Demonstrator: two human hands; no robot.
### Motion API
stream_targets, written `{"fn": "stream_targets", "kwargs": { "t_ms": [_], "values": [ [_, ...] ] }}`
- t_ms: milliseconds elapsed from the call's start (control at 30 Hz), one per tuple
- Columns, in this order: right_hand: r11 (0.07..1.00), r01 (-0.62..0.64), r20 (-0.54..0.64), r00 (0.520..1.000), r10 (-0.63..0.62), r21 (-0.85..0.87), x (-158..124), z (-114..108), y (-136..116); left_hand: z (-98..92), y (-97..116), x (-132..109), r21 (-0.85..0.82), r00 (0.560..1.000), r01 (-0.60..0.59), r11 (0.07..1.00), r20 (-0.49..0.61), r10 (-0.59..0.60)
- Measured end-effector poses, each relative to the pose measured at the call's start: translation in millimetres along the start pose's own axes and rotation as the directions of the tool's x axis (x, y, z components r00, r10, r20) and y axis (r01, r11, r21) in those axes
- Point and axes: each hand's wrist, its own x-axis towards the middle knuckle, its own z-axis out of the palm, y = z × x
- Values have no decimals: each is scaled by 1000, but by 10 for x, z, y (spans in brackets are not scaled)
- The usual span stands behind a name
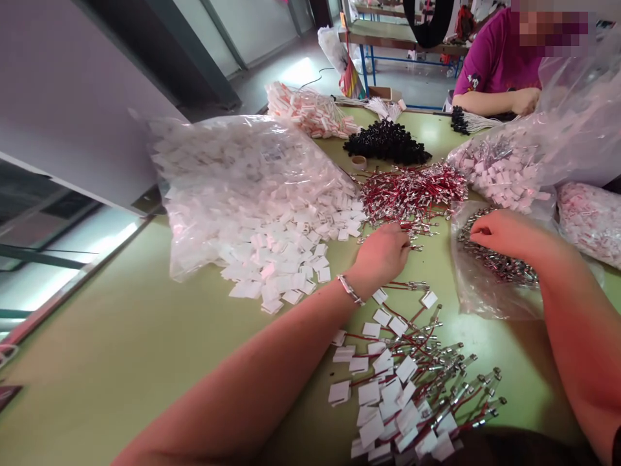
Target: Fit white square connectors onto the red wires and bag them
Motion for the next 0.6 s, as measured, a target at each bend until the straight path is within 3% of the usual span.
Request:
{"fn": "stream_targets", "kwargs": {
  "t_ms": [100, 167, 267, 367, 500, 600],
  "values": [
    [997, 10, 115, 993, -1, -76, 30, 46, -53, -61, -42, 4, -154, 992, 36, 987, -111, -54],
    [995, -7, 103, 995, 17, -99, 64, 105, -172, -125, -46, -7, -281, 976, 80, 956, -171, -132],
    [979, -134, 66, 987, 145, -153, 109, 190, -334, -228, 5, -45, -432, 965, 119, 894, -164, -207],
    [975, -141, 93, 983, 158, -173, 140, 243, -360, -263, 68, -74, -488, 973, 99, 867, -133, -186],
    [993, -110, 106, 988, 113, -33, 189, 291, -215, -193, -41, -30, -585, 957, 148, 797, -118, -265],
    [987, -133, 101, 987, 124, 89, 227, 351, -154, -161, -256, 40, -696, 900, 212, 686, -133, -414]
  ]
}}
